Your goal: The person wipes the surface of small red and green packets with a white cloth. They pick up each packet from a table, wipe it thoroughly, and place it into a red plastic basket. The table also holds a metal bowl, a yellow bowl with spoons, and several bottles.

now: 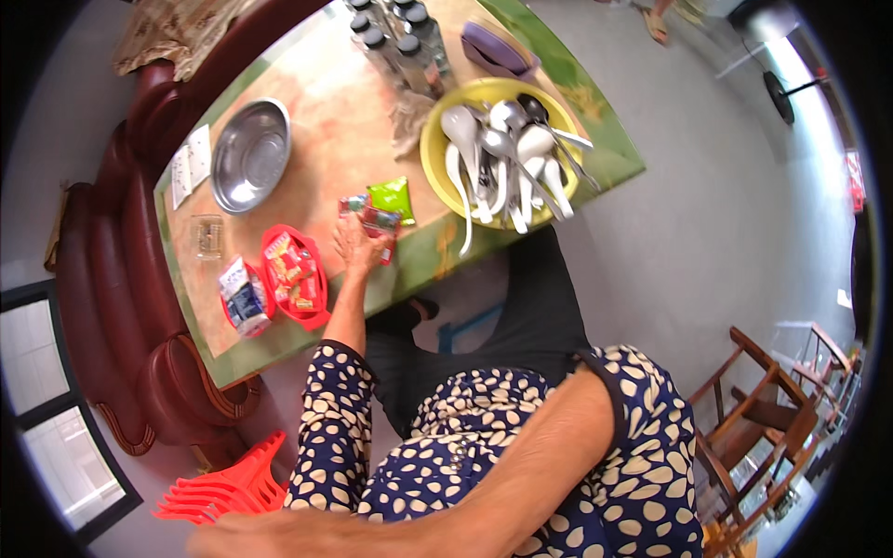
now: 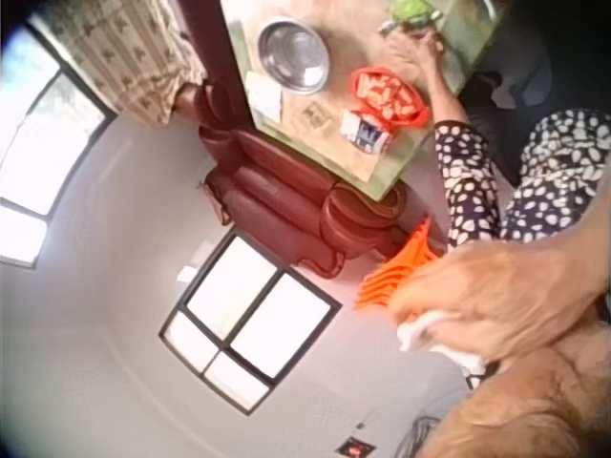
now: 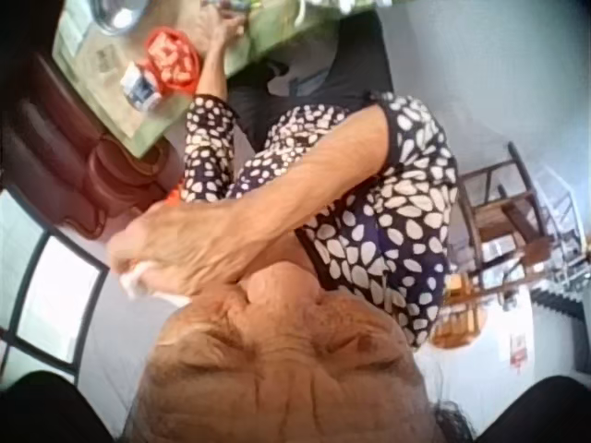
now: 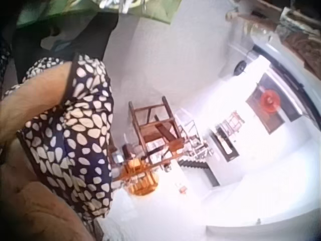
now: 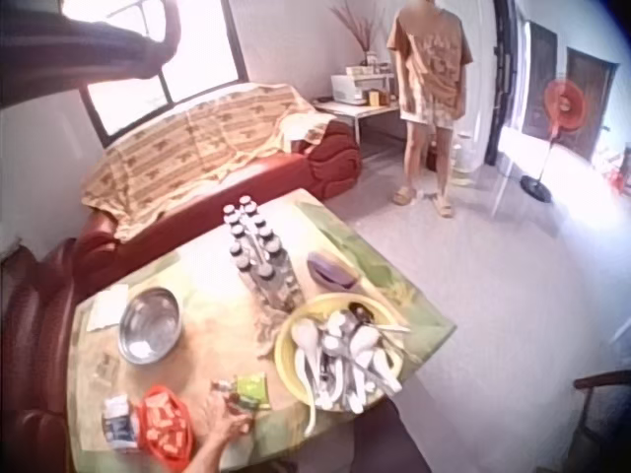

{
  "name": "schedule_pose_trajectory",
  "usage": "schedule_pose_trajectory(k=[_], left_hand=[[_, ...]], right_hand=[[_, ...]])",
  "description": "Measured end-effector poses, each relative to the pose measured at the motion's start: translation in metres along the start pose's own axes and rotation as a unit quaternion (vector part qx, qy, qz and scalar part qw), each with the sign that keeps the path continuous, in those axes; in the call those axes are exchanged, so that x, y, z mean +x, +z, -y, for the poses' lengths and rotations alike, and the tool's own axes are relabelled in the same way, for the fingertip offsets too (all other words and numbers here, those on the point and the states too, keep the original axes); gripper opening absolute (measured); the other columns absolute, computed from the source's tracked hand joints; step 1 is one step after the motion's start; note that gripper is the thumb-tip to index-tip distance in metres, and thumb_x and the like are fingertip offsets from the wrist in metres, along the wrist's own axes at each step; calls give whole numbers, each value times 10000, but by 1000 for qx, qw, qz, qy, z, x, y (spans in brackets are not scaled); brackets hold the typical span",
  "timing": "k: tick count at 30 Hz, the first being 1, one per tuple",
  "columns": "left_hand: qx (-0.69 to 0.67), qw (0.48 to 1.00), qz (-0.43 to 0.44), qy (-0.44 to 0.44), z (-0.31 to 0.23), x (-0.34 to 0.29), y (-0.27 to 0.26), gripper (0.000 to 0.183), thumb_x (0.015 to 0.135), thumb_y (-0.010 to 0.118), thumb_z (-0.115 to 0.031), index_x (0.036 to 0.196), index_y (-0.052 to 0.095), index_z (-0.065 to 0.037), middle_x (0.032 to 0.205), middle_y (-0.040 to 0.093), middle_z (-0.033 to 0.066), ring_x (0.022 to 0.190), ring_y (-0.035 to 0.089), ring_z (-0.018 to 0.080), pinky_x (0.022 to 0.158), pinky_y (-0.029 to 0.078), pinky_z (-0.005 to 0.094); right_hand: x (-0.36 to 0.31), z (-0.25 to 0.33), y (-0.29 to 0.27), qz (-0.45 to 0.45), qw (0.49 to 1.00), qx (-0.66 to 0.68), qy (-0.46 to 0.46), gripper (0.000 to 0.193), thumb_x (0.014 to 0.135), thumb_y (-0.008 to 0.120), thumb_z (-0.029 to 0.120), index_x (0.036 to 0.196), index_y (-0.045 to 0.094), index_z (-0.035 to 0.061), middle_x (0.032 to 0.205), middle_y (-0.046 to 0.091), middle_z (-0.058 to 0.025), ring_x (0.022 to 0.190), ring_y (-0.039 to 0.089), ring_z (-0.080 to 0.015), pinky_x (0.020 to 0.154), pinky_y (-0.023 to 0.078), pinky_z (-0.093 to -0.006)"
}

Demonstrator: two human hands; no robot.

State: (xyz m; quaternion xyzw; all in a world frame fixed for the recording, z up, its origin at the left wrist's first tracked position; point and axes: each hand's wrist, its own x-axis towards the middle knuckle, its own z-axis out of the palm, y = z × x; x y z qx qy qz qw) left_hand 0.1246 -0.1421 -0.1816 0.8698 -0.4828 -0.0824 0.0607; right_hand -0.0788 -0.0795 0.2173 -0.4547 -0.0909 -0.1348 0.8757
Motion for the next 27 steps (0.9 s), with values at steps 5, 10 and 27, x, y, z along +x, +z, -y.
schedule_pose_trajectory(k=[5, 10, 27], left_hand=[[-311, 948, 19, 67, 8, -10, -5, 449, 730, 783, -162, 1116, 594, -30, 945, 693, 103, 803, 655, 178, 728, 530, 350], [-691, 714, 88, -70, 1, -41, -27, 369, 790, 710, -3, 1137, 605, -72, 997, 673, 24, 857, 647, 137, 756, 556, 323], [-925, 341, 131, -101, -85, -156, -134, 368, 998, 446, -180, 1346, 454, -59, 1314, 546, 89, 1204, 535, 216, 1038, 425, 396]], right_hand=[[-6, 9, 20, -53, 997, 50, -39, 171, 852, 522, 131, 956, 560, 2, 831, 600, -154, 826, 617, -292, 711, 478, -411], [-15, 6, 9, -116, 992, 42, -30, 194, 871, 508, 94, 1029, 565, -3, 907, 610, -140, 832, 617, -256, 738, 488, -371], [-61, -149, -176, -416, 636, -641, -109, 349, 750, 599, -36, 1097, 607, -2, 1010, 588, -145, 908, 560, -323, 803, 461, -415]])
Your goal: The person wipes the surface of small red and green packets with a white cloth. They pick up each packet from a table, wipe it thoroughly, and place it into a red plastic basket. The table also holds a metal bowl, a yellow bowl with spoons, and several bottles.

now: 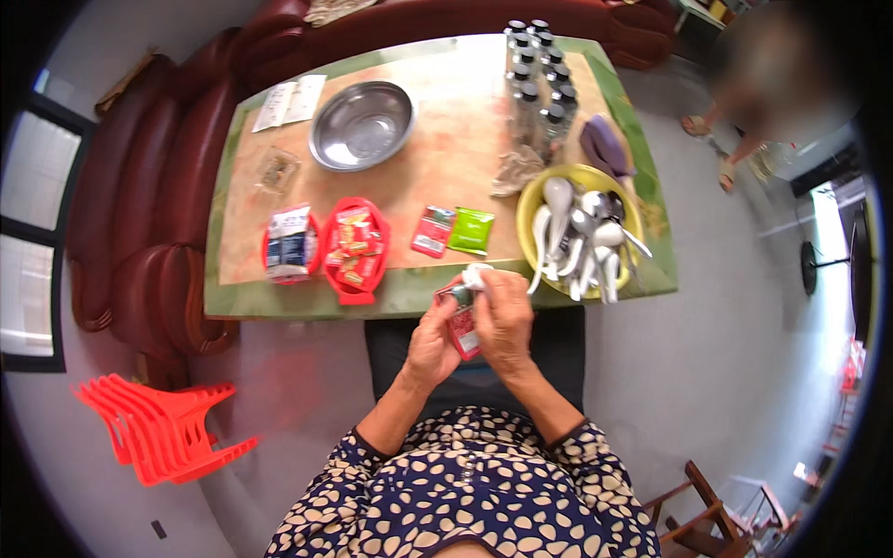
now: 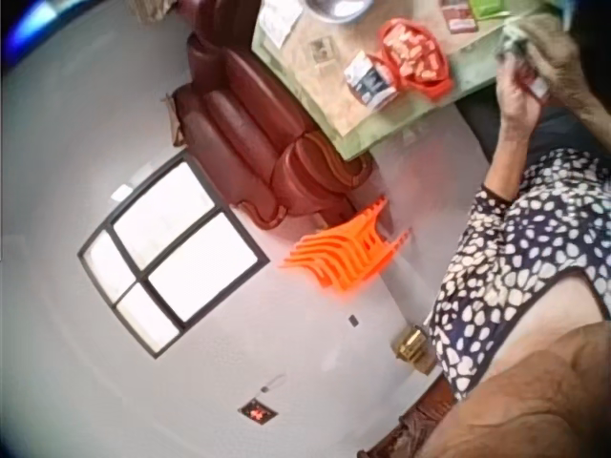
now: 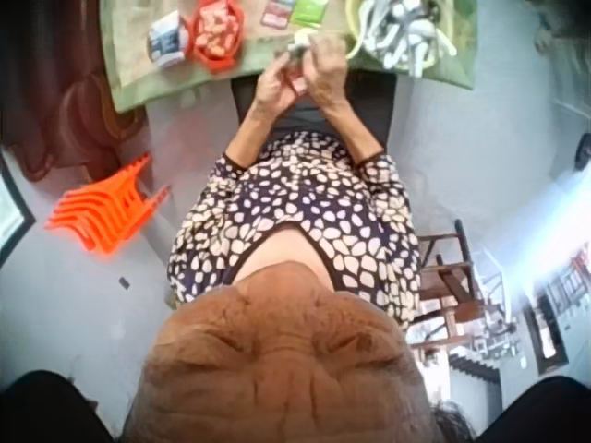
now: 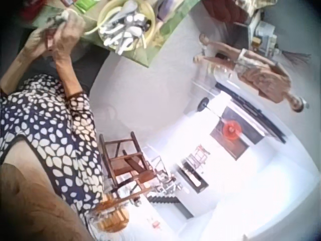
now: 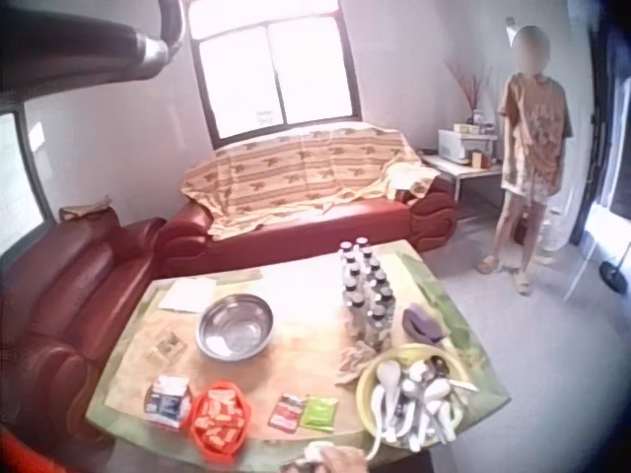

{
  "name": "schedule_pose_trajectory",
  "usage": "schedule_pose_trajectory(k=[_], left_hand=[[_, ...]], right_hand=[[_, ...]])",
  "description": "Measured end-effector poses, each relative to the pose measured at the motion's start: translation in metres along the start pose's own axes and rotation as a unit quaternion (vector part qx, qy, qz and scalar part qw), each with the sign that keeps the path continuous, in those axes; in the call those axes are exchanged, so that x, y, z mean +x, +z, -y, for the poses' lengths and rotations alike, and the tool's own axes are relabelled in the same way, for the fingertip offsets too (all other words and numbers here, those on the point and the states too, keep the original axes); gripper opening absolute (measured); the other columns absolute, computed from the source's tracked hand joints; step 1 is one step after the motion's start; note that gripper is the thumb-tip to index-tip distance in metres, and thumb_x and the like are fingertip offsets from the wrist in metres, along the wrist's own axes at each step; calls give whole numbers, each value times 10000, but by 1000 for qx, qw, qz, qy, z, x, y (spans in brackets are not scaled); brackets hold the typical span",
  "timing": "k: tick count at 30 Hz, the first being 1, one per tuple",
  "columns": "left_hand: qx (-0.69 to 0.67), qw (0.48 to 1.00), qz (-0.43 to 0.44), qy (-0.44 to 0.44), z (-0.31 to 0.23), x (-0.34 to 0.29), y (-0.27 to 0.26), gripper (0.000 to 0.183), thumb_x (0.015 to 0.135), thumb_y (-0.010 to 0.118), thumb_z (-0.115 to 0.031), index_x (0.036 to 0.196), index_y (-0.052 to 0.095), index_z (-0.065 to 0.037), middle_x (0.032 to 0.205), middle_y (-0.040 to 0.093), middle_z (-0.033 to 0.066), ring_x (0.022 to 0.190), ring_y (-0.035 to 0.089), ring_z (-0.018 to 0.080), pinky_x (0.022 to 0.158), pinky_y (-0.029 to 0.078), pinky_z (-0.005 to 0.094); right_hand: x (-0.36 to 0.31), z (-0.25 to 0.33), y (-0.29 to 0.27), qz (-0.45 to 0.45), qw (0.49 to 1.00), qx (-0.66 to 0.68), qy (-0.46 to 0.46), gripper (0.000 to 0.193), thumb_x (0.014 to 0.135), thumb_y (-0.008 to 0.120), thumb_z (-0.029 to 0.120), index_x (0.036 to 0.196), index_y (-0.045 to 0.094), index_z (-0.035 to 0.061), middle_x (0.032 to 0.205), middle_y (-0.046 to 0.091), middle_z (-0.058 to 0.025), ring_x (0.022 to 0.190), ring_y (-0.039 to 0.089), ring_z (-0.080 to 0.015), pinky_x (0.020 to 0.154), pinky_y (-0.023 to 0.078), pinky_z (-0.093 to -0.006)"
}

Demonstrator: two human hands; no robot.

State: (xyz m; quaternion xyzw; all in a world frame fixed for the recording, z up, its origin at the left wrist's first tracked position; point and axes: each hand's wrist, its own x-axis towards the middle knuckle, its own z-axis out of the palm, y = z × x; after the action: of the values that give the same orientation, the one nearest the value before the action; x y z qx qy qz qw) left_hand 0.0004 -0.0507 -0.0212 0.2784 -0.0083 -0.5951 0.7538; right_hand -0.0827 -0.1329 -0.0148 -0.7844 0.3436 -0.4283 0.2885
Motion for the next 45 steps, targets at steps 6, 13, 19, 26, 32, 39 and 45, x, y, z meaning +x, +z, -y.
schedule_pose_trajectory(k=[6, 13, 19, 26, 32, 39, 45], left_hand=[[18, 1000, -15, -9, 9, -11, 7, 623, 1018, 258, -515, 1394, 386, -35, 1363, 494, 149, 1237, 500, 319, 1060, 387, 478], [-16, 999, -42, 19, 18, -12, -1, 431, 1033, 390, -338, 1346, 467, -53, 1345, 523, 84, 1255, 477, 203, 1103, 331, 376], [27, 999, -25, -12, 2, -18, 16, 563, 1036, 264, -463, 1362, 431, -36, 1340, 510, 127, 1228, 502, 256, 1074, 376, 423], [3, 999, -20, 34, 14, -10, 5, 446, 1029, 403, -266, 1396, 403, -13, 1367, 501, 139, 1264, 482, 241, 1096, 364, 391], [-31, 998, 27, 48, 6, -4, -13, 457, 1018, 418, -256, 1417, 377, -38, 1402, 472, 144, 1286, 465, 283, 1100, 357, 436], [-27, 998, 28, 44, 11, -9, 2, 469, 1028, 392, -277, 1434, 355, -46, 1429, 445, 124, 1305, 435, 249, 1120, 320, 408], [-62, 998, 25, 17, 1, -14, 7, 507, 1043, 318, -397, 1382, 410, -31, 1360, 503, 111, 1260, 481, 224, 1095, 355, 401]], right_hand=[[-18, 19, 0, 48, 990, 5, -130, 354, 758, 623, 66, 1104, 630, -7, 1078, 597, -144, 978, 568, -321, 889, 440, -446], [-19, 1, 2, -9, 997, -39, -66, 311, 740, 661, 75, 1044, 651, 9, 1007, 583, -134, 904, 556, -309, 788, 448, -421], [-10, 24, -6, 67, 988, -12, -136, 302, 730, 643, 84, 1022, 628, 10, 1008, 584, -140, 920, 556, -318, 828, 450, -419], [-13, 3, -10, 15, 995, -73, -65, 277, 746, 656, 42, 1022, 642, 27, 990, 597, -120, 886, 556, -303, 798, 441, -416], [-40, 13, -27, 78, 987, -101, -103, 336, 719, 666, 24, 1054, 657, 54, 1043, 586, -83, 940, 557, -272, 781, 439, -379], [-15, 16, -14, 10, 995, -56, -77, 325, 717, 669, 12, 1039, 651, 50, 1013, 593, -92, 927, 556, -288, 785, 439, -404], [-16, 26, -4, 42, 987, -24, -156, 314, 728, 666, 74, 1039, 673, 42, 1109, 644, -84, 1000, 578, -276, 854, 446, -384]])
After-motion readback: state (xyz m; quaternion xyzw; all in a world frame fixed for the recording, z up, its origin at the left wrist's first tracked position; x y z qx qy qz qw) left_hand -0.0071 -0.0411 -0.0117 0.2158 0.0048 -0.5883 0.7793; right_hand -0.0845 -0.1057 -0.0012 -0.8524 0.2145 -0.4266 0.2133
